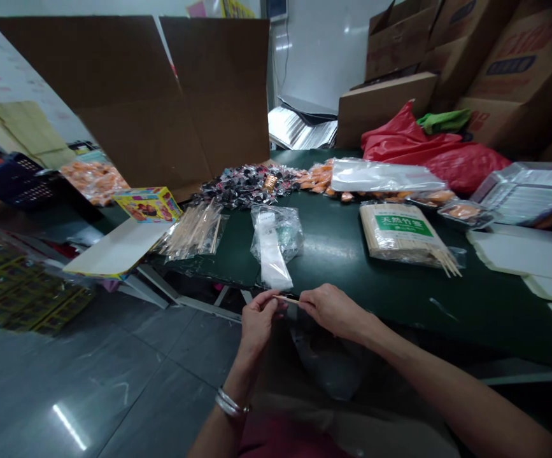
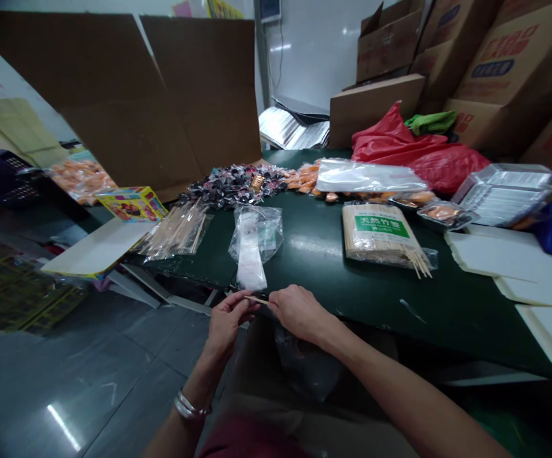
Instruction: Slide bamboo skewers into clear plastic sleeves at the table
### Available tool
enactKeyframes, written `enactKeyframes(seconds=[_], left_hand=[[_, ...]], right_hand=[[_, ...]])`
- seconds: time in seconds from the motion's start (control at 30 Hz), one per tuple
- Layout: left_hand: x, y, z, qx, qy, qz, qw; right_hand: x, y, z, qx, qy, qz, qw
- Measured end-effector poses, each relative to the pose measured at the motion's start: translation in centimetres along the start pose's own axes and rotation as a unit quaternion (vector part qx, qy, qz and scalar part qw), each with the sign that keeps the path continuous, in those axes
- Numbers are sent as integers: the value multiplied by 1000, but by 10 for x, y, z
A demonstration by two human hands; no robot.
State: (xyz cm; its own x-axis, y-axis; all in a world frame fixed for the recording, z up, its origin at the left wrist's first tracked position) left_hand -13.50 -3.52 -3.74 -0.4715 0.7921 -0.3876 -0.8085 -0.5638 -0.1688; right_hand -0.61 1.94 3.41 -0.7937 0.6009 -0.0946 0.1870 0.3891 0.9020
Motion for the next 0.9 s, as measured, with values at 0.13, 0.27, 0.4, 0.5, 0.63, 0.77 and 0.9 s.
enactKeyframes(seconds=[0.13,0.27,0.4,0.5,0.63,0.77,0.9], left_hand=[[-3,-2,-5,-24,10,9,1000],[-8,-5,-14,-54,30,20,998],[-10,-6,-23,-27,18,11,999],[-14,-7,-24,43,-21,-15,999],[-28,-4,-12,187,-106,-29,976],[-51,2,-7,278,-127,-52,951],[-86,4,-17,333,-119,-130,926]], right_hand=[[-1,-6,1,-74,-25,11,997],[-4,-12,-3,-110,-53,22,992],[-9,-24,1,25,-65,48,996],[-10,-42,8,279,-88,82,953],[-9,-80,10,560,-154,105,807],[-23,-98,-5,695,-166,146,684],[-60,-114,-21,745,-194,126,626]])
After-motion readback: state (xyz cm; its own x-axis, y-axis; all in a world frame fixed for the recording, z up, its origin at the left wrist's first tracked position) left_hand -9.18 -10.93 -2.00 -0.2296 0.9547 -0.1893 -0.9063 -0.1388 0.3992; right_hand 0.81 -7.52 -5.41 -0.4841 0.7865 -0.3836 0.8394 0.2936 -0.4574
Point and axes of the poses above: each hand's wrist, its own x-axis towards the middle knuckle, its own y-axis out of the back of the hand, z = x × y, the point moved 10 cm from there along x, towards the middle knuckle, and after that the axes turned 4 degrees about y, right-handed, at the moved point
